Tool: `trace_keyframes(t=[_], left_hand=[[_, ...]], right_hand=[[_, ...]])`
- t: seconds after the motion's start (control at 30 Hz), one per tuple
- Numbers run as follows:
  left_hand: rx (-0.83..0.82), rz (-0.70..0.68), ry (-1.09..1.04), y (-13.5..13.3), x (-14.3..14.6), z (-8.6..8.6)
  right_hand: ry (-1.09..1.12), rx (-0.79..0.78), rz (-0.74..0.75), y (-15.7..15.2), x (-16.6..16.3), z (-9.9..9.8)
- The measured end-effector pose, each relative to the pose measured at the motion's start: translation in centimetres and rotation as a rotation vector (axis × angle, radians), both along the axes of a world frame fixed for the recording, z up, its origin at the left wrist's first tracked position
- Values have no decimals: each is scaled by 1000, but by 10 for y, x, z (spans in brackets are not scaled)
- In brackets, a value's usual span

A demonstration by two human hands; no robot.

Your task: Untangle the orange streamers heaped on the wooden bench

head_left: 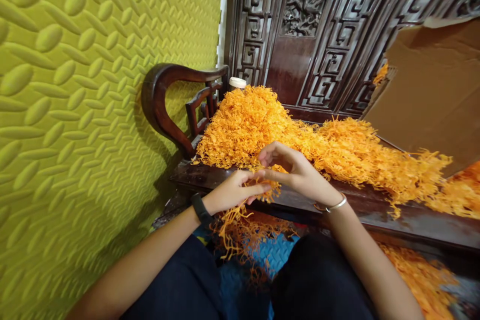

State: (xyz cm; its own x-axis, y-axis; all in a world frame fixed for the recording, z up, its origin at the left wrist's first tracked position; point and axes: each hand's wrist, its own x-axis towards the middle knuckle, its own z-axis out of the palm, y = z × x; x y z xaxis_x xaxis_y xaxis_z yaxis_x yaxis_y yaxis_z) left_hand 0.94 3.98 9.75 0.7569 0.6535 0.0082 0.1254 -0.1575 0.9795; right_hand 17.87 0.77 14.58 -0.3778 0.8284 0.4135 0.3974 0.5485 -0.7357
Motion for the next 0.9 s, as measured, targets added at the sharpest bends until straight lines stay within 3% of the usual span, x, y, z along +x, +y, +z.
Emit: trace_keyframes(t=[0.1,0.23,0.4,0.53,0.63,0.73,0.9], left_hand=[[-54,94,-89,1,2,-2],[-101,51,-157,1,3,1],[-211,-34,-174,-4,0,9],[-102,-134,-45,-11,1,-1],[-50,-123,-20,-8,3,-9],[-86,-41,-81,1,1,-9],[-96,109,-134,12,-2,-3]], right_hand=[[6,-17,-56,2,2,-3],[-6,82,-169,1,-6,-5],[451,9,-273,10,-9,-6],[747,214,-496,33,14,-11],[575,188,-582,52,29,-24],[332,113,-488,65,32,-40],[87,186,-444,68,25,-45]])
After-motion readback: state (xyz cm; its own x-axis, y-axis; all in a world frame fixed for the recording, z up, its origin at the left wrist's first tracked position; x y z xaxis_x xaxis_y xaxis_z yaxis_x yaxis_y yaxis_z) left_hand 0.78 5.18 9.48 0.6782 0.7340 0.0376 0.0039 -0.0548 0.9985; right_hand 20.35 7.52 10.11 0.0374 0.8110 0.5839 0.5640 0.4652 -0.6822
